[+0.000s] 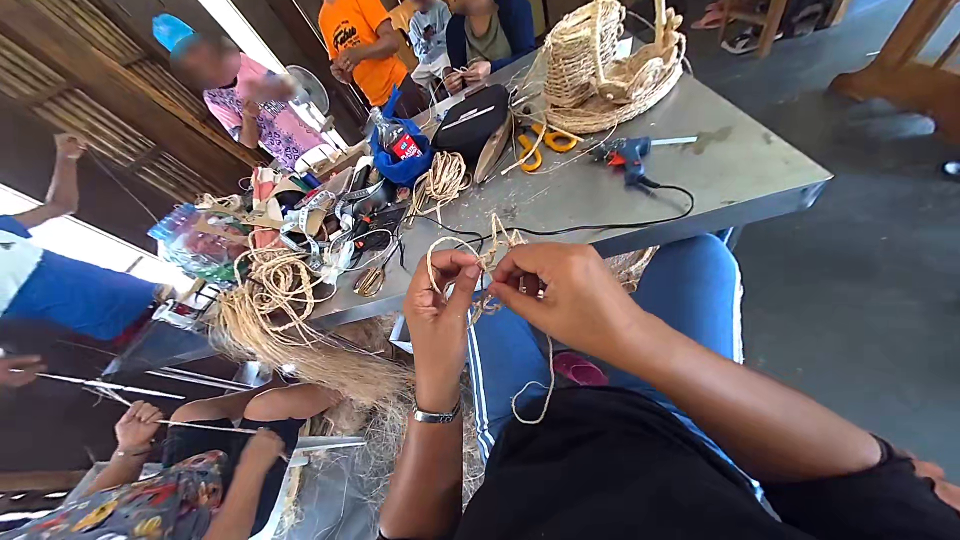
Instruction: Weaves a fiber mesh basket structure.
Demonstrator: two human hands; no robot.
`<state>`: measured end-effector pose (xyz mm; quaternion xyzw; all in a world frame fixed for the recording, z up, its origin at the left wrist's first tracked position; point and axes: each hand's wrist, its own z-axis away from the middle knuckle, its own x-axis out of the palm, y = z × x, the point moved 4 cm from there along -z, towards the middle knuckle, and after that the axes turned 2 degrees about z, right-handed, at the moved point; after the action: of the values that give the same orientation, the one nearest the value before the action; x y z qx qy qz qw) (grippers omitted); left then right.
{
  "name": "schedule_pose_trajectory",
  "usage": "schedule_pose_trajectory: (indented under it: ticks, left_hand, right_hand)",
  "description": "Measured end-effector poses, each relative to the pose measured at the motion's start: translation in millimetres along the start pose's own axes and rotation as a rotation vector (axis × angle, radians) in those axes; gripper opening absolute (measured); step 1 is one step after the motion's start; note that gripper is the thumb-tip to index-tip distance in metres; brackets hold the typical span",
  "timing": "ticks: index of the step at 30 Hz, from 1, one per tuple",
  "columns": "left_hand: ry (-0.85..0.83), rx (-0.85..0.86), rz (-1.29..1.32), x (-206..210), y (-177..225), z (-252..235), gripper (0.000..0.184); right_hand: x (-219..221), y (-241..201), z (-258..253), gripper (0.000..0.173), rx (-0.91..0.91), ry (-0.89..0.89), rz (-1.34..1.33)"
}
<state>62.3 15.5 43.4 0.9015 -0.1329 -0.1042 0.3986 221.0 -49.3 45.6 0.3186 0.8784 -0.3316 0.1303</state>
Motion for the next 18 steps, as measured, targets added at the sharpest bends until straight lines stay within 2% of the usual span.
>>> schedule_pose_trajectory:
  ticks: [9,15,18]
  left_hand:
    - [0.008,0.147,-0.189,-1.6,4.2,0.9,0.016]
    - [-0.088,0.228,-0.261,-1.5,6.5,8.6,0.024]
    - [-0.052,0.324,-0.332,-1.2,4.3,11.1,0.020]
  right_hand:
    - [5.7,-7.9,9.5,0.022,-0.045,-0.028,0.008]
    - [-4.3,-12.6,6.5,0.017,-0.074,-0.024,0.041]
    - [-8.5,-13.3,4.8,0.013,-0.054,-0.068,-0.037]
